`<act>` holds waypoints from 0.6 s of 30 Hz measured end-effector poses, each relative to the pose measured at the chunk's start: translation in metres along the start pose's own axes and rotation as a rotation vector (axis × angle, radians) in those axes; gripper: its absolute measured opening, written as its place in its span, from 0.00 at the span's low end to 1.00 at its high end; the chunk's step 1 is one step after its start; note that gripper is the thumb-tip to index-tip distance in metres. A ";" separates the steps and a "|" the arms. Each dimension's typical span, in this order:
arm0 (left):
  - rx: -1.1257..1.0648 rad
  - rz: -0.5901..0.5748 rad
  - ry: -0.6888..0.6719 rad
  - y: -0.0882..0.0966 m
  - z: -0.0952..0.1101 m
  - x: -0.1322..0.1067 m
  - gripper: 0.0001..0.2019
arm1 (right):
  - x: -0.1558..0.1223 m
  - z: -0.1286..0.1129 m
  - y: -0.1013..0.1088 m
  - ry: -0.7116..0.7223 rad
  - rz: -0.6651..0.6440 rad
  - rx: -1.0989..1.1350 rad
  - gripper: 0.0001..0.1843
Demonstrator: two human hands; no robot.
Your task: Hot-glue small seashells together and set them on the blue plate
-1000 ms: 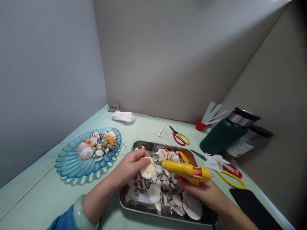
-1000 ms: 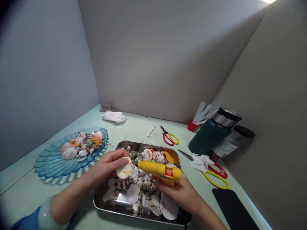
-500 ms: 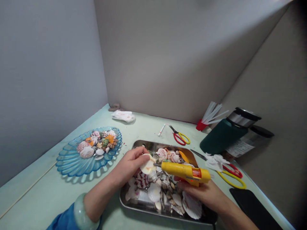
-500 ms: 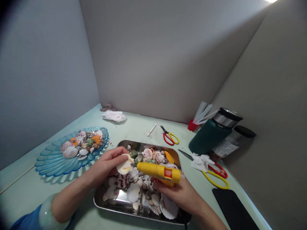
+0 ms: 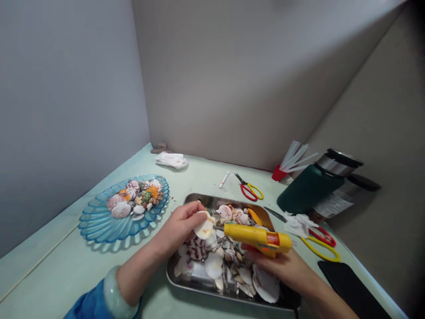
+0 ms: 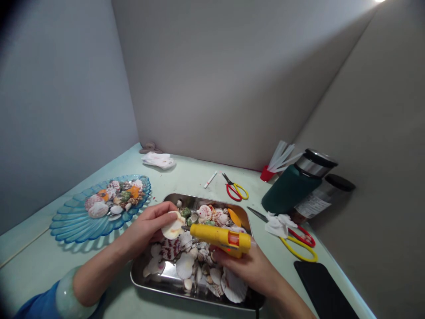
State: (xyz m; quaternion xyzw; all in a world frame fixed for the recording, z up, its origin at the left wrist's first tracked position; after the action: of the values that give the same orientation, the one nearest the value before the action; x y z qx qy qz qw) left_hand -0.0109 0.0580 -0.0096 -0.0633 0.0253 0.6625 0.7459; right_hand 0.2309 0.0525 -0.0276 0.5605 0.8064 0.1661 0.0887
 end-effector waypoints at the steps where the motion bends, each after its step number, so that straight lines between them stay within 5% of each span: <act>1: 0.005 -0.001 0.003 0.000 0.001 0.000 0.09 | 0.000 0.000 0.000 -0.003 0.006 0.000 0.12; 18: -0.006 -0.040 0.021 -0.001 0.000 -0.003 0.09 | 0.001 0.000 0.000 0.010 0.017 0.013 0.12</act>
State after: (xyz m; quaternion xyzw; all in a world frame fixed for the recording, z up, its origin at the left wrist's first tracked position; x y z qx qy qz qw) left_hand -0.0098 0.0547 -0.0088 -0.0731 0.0297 0.6467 0.7586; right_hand 0.2305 0.0531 -0.0277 0.5671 0.8031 0.1644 0.0798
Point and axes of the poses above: each hand's wrist, its own x-axis towards the middle knuckle, its own y-axis out of the back of the hand, z = x × y, the point moved 2 cm from there along x, towards the middle knuckle, and after that the axes turned 6 degrees about z, right-handed, at the moved point
